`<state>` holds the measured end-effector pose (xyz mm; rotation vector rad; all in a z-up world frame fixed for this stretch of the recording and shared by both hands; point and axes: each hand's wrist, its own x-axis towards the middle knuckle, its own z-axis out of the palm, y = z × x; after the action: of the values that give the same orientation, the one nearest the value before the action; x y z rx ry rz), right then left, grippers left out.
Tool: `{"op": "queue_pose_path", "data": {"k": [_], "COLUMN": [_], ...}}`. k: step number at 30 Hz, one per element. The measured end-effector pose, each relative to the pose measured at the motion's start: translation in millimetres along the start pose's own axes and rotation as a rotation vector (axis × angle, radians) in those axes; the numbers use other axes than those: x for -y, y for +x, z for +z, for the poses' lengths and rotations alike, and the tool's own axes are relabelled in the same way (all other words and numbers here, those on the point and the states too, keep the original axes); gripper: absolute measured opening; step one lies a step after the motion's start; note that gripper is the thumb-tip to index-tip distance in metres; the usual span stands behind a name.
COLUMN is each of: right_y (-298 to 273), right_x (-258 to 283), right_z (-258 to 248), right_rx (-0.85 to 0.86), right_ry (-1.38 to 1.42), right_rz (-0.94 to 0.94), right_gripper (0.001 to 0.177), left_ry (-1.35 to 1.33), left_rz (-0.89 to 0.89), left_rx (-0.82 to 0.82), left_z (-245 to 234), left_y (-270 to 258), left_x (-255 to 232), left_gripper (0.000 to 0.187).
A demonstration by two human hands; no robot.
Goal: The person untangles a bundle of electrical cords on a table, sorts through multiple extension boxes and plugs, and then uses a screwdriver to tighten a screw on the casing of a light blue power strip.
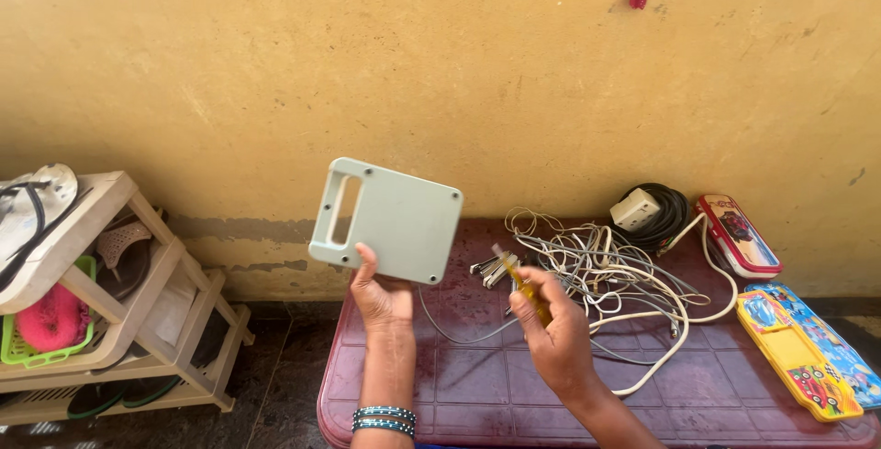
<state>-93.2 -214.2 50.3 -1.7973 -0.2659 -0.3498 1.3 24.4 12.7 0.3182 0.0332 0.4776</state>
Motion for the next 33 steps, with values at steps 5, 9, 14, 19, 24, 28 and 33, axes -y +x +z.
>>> {"op": "queue_pose_path", "data": {"k": [5, 9, 14, 19, 24, 28, 33], "right_y": [18.7, 21.7, 35.4, 39.2, 43.5, 45.5, 33.3], "right_x": [-16.8, -6.9, -22.1, -59.4, -94.1, -109.7, -117.7], "right_z": [20.7, 19.2, 24.6, 4.1, -41.0, -88.9, -133.4], "right_rx": [-0.225, -0.086, -0.269, 0.004, 0.122, 0.145, 0.138], "right_ry": [0.036, -0.359, -0.108, -0.488, -0.363, -0.485, -0.558], "right_rz": [-0.526, -0.521, -0.453, -0.07, 0.002, -0.079, 0.111], "right_gripper": [0.031, 0.033, 0.034, 0.04, 0.043, 0.041, 0.041], "left_ry": [0.112, 0.111, 0.236, 0.709, 1.334, 1.735, 1.93], "left_rz": [-0.012, 0.016, -0.007, 0.059, 0.665, 0.641, 0.547], "left_rx": [0.03, 0.22, 0.272, 0.255, 0.56, 0.531, 0.629], "left_z": [4.7, 11.0, 17.5, 31.4, 24.3, 10.1, 17.0], "left_y": [-9.6, -16.5, -23.3, -44.2, -49.7, -70.5, -96.8], "left_x": [10.0, 8.0, 6.7, 13.0, 46.0, 80.1, 111.4], "left_gripper": [0.08, 0.07, 0.073, 0.068, 0.068, 0.075, 0.085]}}
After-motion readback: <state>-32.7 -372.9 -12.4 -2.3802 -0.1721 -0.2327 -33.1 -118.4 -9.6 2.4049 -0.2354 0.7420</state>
